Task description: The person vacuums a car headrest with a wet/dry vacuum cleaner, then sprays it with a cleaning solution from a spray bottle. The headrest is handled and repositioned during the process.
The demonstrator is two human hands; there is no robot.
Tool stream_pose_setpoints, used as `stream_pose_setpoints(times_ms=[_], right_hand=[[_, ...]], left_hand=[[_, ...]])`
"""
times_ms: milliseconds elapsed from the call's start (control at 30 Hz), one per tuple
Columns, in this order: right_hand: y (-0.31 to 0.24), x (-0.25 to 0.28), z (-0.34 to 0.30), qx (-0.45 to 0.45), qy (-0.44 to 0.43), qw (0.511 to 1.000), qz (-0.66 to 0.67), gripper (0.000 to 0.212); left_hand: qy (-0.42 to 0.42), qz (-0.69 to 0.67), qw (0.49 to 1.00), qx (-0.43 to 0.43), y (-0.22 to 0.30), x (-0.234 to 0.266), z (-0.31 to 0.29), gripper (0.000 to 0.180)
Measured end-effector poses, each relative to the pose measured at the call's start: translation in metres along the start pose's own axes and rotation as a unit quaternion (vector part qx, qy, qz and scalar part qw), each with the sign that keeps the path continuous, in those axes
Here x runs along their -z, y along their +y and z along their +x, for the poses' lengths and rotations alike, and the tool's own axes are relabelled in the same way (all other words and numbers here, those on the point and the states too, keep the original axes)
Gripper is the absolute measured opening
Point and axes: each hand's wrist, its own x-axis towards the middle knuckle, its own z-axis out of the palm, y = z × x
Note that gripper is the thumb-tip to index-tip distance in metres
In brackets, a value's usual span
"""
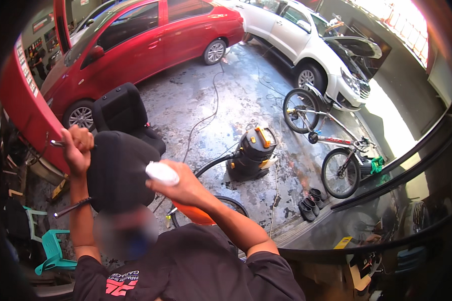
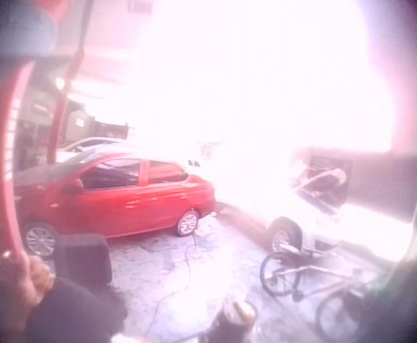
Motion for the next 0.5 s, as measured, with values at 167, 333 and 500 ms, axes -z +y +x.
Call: stream_pose_setpoints(times_ms=[167, 333, 500], right_hand=[[0.013, -0.014, 0.005, 0.198, -0.035, 0.968, -0.152, 0.033], [0.039, -0.02, -0.008, -0.07, -0.014, 0.997, 0.033, 0.036], [0.07, -0.032, -0.035, -0.038, 0.06, 0.997, 0.007, 0.032]], left_hand=[[-0.104, 0.146, 0.983, 0.038, -0.031, -0.011, -0.008, 0.055], [0.037, 0.393, 0.918, 0.027, -0.085, 0.018, 0.014, 0.058], [0.077, 0.545, 0.825, 0.126, -0.114, 0.05, 0.007, 0.067]])
